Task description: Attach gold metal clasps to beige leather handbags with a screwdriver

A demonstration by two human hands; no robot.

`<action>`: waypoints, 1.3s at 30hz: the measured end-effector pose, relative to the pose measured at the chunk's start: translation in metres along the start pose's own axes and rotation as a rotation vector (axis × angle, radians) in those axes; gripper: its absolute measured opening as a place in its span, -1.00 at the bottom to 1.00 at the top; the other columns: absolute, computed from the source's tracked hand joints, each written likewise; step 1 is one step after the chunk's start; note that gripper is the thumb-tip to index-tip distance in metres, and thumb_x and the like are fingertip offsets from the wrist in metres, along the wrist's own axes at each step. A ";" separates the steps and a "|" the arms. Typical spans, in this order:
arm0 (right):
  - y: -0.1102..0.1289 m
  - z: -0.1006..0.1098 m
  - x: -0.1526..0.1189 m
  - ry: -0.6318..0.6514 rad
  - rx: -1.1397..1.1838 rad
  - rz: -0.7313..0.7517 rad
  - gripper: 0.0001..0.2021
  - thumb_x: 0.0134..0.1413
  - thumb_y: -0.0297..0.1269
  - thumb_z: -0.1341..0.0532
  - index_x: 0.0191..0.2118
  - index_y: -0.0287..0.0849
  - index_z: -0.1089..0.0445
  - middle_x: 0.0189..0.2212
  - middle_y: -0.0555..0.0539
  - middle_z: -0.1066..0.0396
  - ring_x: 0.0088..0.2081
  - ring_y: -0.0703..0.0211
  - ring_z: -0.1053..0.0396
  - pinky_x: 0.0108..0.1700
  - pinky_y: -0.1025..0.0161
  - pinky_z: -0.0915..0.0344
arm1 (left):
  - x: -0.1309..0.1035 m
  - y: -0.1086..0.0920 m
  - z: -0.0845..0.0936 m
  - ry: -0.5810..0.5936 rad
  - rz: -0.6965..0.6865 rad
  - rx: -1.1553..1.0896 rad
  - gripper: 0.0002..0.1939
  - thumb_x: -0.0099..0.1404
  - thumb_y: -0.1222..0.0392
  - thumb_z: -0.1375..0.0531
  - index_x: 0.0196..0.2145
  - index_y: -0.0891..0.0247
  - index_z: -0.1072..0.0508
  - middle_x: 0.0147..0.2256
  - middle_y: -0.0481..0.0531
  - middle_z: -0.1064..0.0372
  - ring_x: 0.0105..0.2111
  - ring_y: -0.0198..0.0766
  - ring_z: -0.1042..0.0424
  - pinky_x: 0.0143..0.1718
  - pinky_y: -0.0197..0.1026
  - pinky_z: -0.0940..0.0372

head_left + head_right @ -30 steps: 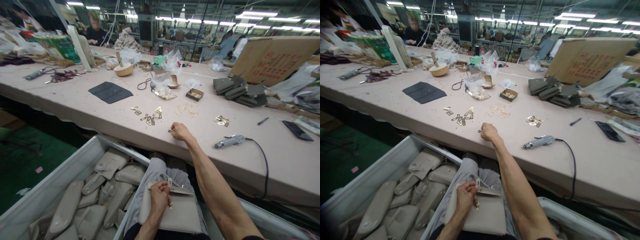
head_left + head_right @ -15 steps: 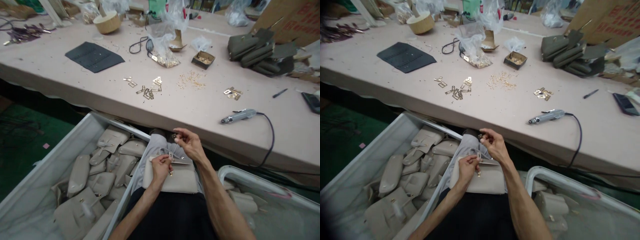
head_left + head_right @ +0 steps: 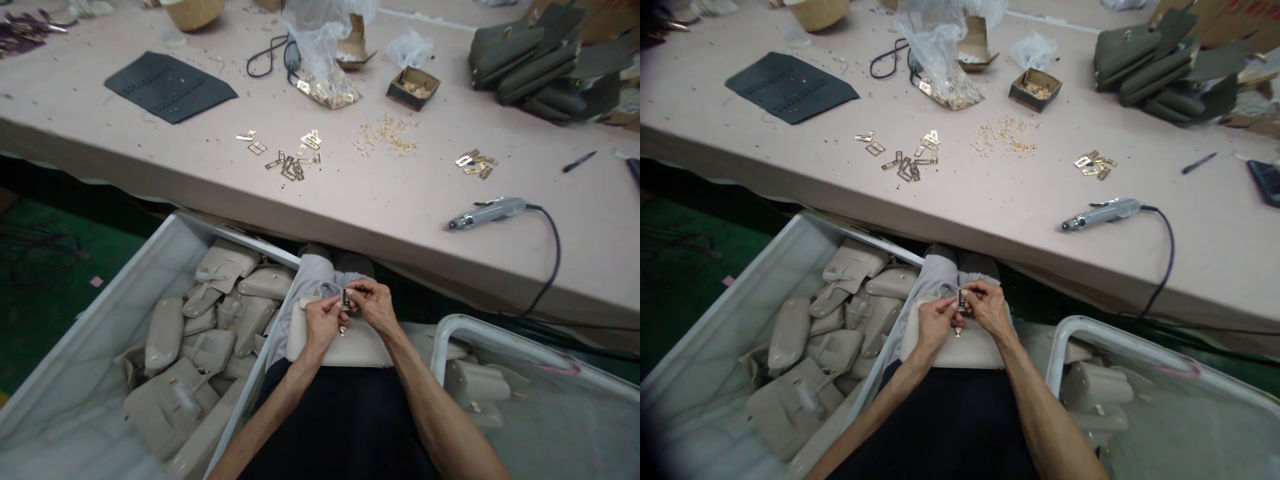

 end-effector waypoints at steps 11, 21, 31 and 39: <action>-0.007 0.000 0.000 -0.011 0.002 0.004 -0.72 0.02 -0.04 -0.46 -0.27 -0.15 -0.60 -0.54 -0.05 -0.47 -0.55 0.14 -0.40 -0.48 0.20 -0.41 | -0.001 0.002 0.001 0.063 -0.040 0.028 -0.61 0.29 0.13 -0.29 -0.01 0.41 -0.64 -0.53 0.03 -0.54 -0.57 -0.29 -0.52 -0.45 -0.24 -0.52; -0.003 0.000 0.000 0.004 -0.036 0.075 -0.74 0.05 -0.06 -0.46 -0.28 -0.17 -0.62 -0.51 -0.08 -0.49 -0.53 0.14 -0.42 -0.48 0.23 -0.37 | -0.002 0.002 0.002 0.059 -0.038 -0.001 -0.65 0.26 0.15 -0.28 -0.05 0.33 -0.66 -0.54 -0.01 -0.54 -0.59 -0.32 -0.52 -0.46 -0.25 -0.53; -0.010 0.003 0.000 -0.059 -0.109 0.037 -0.70 0.01 -0.03 -0.47 -0.27 -0.17 -0.63 -0.45 -0.13 -0.52 -0.48 0.09 -0.43 -0.45 0.18 -0.39 | -0.006 -0.007 -0.001 0.106 -0.072 0.057 -0.65 0.28 0.12 -0.31 -0.03 0.31 -0.66 -0.56 -0.02 -0.52 -0.58 -0.34 -0.51 -0.49 -0.32 -0.47; 0.010 0.006 0.006 0.166 -0.156 0.174 -0.76 0.15 -0.11 -0.40 -0.17 -0.15 -0.67 -0.35 -0.13 -0.51 -0.38 0.12 -0.46 -0.33 0.19 -0.39 | -0.006 -0.008 0.001 0.060 -0.095 0.055 -0.61 0.26 0.11 -0.31 0.00 0.33 -0.64 -0.64 -0.13 -0.37 -0.65 -0.40 -0.38 -0.52 -0.28 -0.49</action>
Point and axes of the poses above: each hand's wrist, its own x-axis towards the middle knuckle, its own z-axis out of the back of the hand, y = z × x, the point moved 6 cm from there along x, towards the middle knuckle
